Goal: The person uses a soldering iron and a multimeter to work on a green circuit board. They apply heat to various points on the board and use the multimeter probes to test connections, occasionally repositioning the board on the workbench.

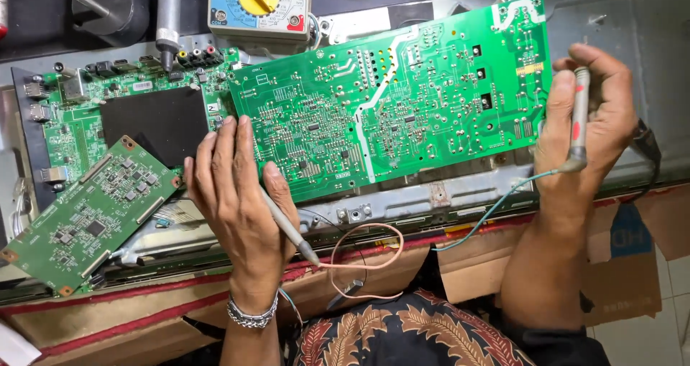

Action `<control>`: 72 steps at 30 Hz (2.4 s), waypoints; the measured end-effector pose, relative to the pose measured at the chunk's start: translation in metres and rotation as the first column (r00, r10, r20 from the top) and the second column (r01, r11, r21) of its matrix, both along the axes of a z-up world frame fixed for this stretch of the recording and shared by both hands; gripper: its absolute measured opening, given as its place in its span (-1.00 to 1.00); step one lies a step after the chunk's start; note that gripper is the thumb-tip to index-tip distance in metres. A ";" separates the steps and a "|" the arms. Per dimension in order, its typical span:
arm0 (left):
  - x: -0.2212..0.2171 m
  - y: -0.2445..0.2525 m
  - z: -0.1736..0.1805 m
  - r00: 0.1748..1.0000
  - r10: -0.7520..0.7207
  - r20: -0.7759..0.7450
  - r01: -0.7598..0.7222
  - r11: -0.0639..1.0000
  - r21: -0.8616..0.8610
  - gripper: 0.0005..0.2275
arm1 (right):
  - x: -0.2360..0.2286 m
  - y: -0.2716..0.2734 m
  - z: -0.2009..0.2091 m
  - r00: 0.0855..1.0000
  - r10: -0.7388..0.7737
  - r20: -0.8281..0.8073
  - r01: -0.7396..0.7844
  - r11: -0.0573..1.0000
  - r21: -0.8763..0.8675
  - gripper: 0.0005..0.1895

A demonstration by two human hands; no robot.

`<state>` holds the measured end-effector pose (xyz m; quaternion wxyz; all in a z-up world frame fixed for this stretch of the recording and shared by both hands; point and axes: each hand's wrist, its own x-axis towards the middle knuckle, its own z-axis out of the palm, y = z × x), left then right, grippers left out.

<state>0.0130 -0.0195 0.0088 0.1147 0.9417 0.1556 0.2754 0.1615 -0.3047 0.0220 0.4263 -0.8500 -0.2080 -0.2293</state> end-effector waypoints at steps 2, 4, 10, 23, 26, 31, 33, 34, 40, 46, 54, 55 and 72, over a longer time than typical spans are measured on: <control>-0.001 -0.002 0.001 0.998 0.019 -0.052 -0.017 0.999 0.034 -0.56 | 0.002 -0.007 -0.010 0.983 -0.026 -0.179 0.031 0.999 0.028 -0.67; -0.001 -0.003 0.001 0.998 0.024 -0.064 -0.021 0.999 0.036 -0.56 | 0.005 -0.007 -0.012 0.979 -0.021 -0.203 0.026 0.999 0.021 -0.68; 0.000 -0.003 0.002 0.995 0.026 -0.093 -0.022 0.999 0.041 -0.56 | 0.006 -0.005 -0.009 0.974 0.013 -0.226 -0.010 1.000 0.014 -0.66; -0.003 0.005 0.001 0.995 -0.095 -0.001 0.094 0.990 -0.103 -0.62 | 0.005 0.000 -0.002 0.958 0.015 -0.287 -0.010 1.000 0.016 -0.58; -0.005 0.005 0.001 0.994 -0.105 0.007 0.104 0.981 -0.161 -0.65 | 0.007 -0.003 -0.003 0.971 0.041 -0.237 -0.049 0.998 -0.026 -0.58; -0.005 0.005 0.001 0.993 -0.117 0.010 0.117 0.979 -0.164 -0.67 | 0.007 -0.001 -0.003 0.966 0.041 -0.256 -0.041 0.999 0.007 -0.61; -0.005 0.005 0.001 0.993 -0.118 0.005 0.117 0.979 -0.166 -0.68 | 0.006 0.000 -0.002 0.965 0.035 -0.260 -0.033 0.999 0.010 -0.61; -0.005 0.005 0.001 0.993 -0.118 0.007 0.117 0.979 -0.168 -0.68 | 0.006 0.000 -0.003 0.961 0.021 -0.275 -0.016 1.000 0.017 -0.62; -0.003 0.005 0.001 0.994 -0.111 -0.005 0.109 0.984 -0.140 -0.68 | 0.009 -0.003 -0.010 0.965 0.019 -0.263 -0.021 1.000 -0.005 -0.61; -0.003 0.003 0.004 0.995 -0.094 -0.032 0.089 0.988 -0.123 -0.65 | 0.006 0.003 -0.001 0.953 0.016 -0.304 -0.001 0.999 0.052 -0.61; -0.001 0.001 0.003 0.997 -0.066 -0.026 0.065 0.997 -0.052 -0.63 | 0.008 0.002 0.000 0.965 0.056 -0.258 -0.036 0.996 0.079 -0.64; -0.002 0.000 0.004 0.998 -0.064 -0.025 0.063 0.997 -0.055 -0.62 | 0.007 0.003 0.001 0.964 0.070 -0.258 -0.051 0.995 0.082 -0.63; -0.003 0.001 0.002 0.998 -0.067 -0.012 0.066 0.996 -0.052 -0.63 | -0.025 0.003 -0.001 0.996 -0.022 0.092 0.009 0.991 0.133 -0.62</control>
